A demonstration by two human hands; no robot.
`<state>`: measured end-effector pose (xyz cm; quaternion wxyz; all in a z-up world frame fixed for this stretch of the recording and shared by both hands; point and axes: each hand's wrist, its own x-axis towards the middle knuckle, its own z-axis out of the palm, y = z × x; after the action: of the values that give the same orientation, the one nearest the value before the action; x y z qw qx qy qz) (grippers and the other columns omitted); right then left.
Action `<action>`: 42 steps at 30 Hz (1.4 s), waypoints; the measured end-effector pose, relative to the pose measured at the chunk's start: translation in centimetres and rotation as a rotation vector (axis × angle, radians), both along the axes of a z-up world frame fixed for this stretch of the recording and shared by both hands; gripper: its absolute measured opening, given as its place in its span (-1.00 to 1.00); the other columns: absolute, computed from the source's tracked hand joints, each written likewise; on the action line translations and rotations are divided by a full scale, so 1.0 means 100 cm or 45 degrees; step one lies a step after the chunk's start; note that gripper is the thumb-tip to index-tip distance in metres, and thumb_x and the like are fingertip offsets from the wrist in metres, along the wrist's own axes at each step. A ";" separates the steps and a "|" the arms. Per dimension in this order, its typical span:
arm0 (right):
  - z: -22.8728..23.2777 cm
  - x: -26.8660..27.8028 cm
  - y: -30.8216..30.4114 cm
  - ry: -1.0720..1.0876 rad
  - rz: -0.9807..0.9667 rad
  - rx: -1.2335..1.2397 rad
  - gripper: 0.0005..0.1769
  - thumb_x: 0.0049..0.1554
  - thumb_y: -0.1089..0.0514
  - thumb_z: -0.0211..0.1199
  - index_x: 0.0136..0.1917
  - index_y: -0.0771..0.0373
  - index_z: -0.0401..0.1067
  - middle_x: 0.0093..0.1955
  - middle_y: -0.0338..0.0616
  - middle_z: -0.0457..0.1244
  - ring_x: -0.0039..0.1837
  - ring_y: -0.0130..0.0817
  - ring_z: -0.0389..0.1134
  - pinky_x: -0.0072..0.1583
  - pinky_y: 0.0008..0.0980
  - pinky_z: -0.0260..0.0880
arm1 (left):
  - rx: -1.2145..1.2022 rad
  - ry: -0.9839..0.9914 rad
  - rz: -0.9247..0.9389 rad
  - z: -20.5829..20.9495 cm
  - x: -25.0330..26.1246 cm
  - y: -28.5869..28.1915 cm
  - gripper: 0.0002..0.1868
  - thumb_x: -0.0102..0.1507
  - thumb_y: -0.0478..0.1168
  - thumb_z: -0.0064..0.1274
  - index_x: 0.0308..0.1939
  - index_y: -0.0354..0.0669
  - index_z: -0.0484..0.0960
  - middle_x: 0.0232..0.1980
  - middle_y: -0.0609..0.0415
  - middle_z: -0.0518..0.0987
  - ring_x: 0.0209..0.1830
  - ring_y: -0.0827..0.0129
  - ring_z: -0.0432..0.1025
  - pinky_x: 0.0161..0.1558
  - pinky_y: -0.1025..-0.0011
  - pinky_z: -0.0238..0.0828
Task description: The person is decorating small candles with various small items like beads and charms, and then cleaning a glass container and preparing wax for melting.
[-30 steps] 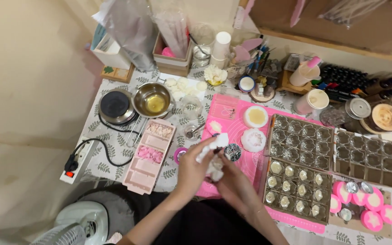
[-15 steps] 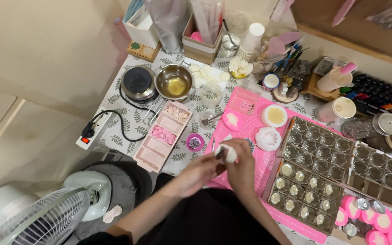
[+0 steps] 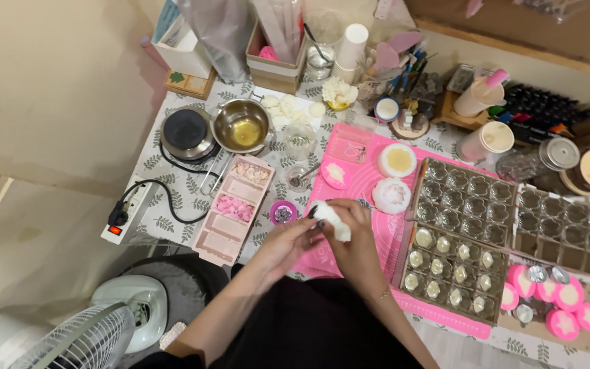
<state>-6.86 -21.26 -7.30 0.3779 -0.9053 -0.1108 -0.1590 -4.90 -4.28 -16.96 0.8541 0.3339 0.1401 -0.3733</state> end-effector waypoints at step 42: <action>-0.137 -0.033 0.100 0.449 -0.720 -0.464 -0.34 -0.05 0.03 0.40 0.32 0.10 0.37 0.37 0.10 0.10 0.35 0.16 0.10 0.28 0.17 0.13 | 1.777 -0.996 -0.064 -0.054 0.151 0.181 -0.66 0.03 -0.04 0.26 -0.57 -0.27 0.62 -0.54 -0.15 0.58 -0.53 0.07 0.54 -0.37 0.21 0.48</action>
<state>-10.21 -11.22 -21.01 0.1653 -0.9660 0.1836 -0.0764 10.16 13.84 -22.32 0.4267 0.9010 0.0242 -0.0744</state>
